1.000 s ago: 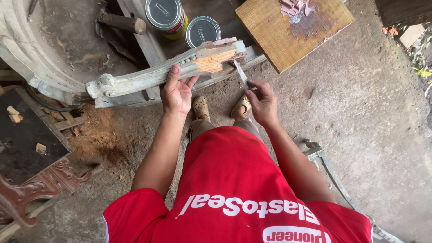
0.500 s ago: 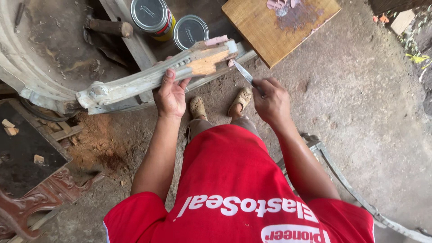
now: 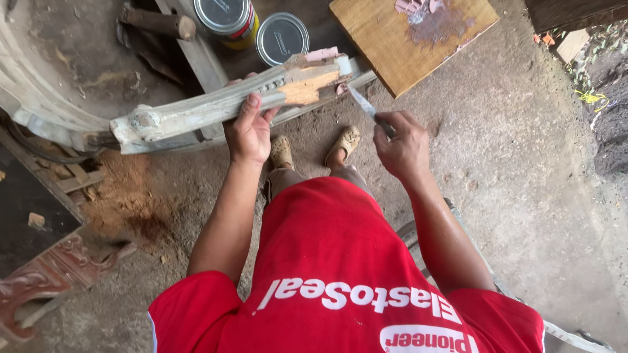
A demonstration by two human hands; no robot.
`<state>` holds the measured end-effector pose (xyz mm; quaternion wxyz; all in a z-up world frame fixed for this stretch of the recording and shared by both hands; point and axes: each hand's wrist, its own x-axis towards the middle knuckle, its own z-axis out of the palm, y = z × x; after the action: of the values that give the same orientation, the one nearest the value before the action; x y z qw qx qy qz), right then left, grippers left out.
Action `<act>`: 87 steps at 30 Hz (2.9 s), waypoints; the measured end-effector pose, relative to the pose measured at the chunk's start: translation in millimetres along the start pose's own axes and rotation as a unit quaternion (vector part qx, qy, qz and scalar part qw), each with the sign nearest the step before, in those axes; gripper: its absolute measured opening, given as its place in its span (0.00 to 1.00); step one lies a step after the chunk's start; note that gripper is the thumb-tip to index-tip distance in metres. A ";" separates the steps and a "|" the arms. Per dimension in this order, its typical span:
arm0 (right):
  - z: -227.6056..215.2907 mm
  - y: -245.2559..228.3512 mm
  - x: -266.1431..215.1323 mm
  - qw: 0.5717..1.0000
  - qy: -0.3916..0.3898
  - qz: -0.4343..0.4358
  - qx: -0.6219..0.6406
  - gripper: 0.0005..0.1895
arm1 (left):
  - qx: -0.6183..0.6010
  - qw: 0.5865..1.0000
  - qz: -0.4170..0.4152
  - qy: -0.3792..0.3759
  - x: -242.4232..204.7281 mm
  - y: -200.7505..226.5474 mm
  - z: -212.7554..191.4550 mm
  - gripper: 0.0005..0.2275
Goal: The person applies a pink filler paste to a broken section of a carved wooden piece using a putty knife. They then use a hammer to tap the filler into place and smooth the surface. The process is repeated on different sections of the wooden piece.
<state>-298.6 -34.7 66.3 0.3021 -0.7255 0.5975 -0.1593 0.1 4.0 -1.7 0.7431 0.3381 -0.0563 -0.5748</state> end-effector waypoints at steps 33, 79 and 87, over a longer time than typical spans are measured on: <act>12.1 -32.0 3.2 0.998 -0.029 -0.011 0.049 0.13 | 0.026 1.000 -0.004 -0.010 9.4 9.0 9.7 0.24; -86.7 68.5 166.1 0.976 -0.019 0.082 -0.200 0.11 | 0.062 0.997 0.006 0.042 4.7 3.8 12.2 0.26; -83.1 65.2 176.3 0.972 -0.041 0.041 -0.229 0.11 | 0.048 0.998 -0.002 0.039 7.2 0.4 1.6 0.27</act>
<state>-356.6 -232.0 66.1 0.1590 -0.7565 0.6340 0.0242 2.1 -3.1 -2.5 0.7266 0.3956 -0.0535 -0.5592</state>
